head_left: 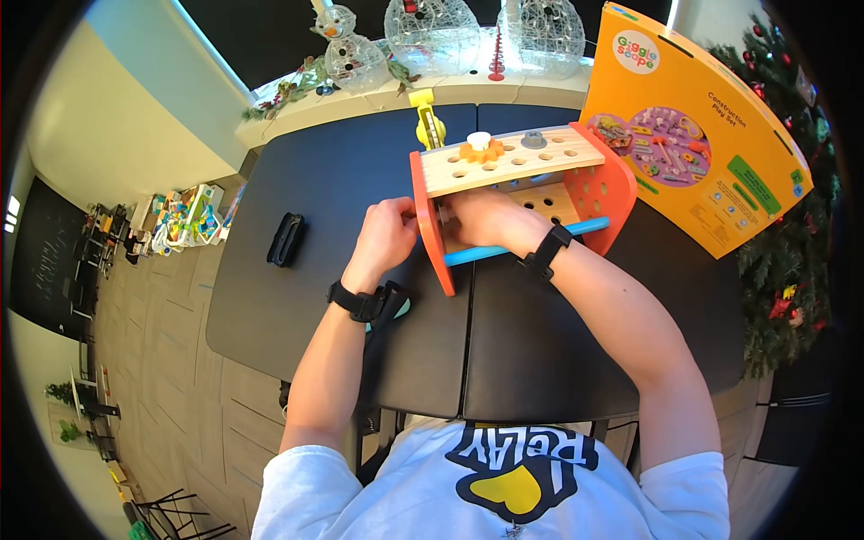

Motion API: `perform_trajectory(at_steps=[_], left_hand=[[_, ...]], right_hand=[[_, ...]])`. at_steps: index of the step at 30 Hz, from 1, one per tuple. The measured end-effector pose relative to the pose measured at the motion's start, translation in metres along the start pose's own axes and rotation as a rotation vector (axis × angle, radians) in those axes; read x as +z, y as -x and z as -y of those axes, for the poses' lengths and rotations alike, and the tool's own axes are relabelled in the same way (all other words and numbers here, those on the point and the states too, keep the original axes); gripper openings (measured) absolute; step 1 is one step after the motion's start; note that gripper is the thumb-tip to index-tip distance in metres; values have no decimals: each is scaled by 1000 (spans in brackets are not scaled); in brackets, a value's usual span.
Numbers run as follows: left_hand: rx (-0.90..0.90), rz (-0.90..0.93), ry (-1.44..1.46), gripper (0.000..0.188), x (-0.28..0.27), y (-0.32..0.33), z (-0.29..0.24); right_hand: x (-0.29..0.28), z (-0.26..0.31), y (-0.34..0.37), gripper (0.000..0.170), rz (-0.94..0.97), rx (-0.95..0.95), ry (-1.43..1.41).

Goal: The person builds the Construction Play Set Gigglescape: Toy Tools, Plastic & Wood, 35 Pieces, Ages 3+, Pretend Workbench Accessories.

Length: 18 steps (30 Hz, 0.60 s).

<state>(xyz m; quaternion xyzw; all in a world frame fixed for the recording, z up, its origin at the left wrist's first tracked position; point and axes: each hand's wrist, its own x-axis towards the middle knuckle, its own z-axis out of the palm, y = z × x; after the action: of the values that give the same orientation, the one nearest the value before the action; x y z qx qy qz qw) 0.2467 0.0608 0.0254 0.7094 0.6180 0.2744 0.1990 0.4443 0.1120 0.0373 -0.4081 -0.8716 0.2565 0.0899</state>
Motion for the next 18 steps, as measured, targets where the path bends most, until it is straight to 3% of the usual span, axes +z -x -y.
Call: perform_trajectory(at_steps=[7,13,18], left_hand=[[0,-3,9,20,0,0,-1],[0,-10,-20,20,0,1,-2],[-1,-3,-1,20,-1,0,-3]], right_hand=[[-8,6,9,39,-76,-46,-10],[5,-3,-4,40,92,28,-32],[-6,3,4,43,-3,-53,-35]])
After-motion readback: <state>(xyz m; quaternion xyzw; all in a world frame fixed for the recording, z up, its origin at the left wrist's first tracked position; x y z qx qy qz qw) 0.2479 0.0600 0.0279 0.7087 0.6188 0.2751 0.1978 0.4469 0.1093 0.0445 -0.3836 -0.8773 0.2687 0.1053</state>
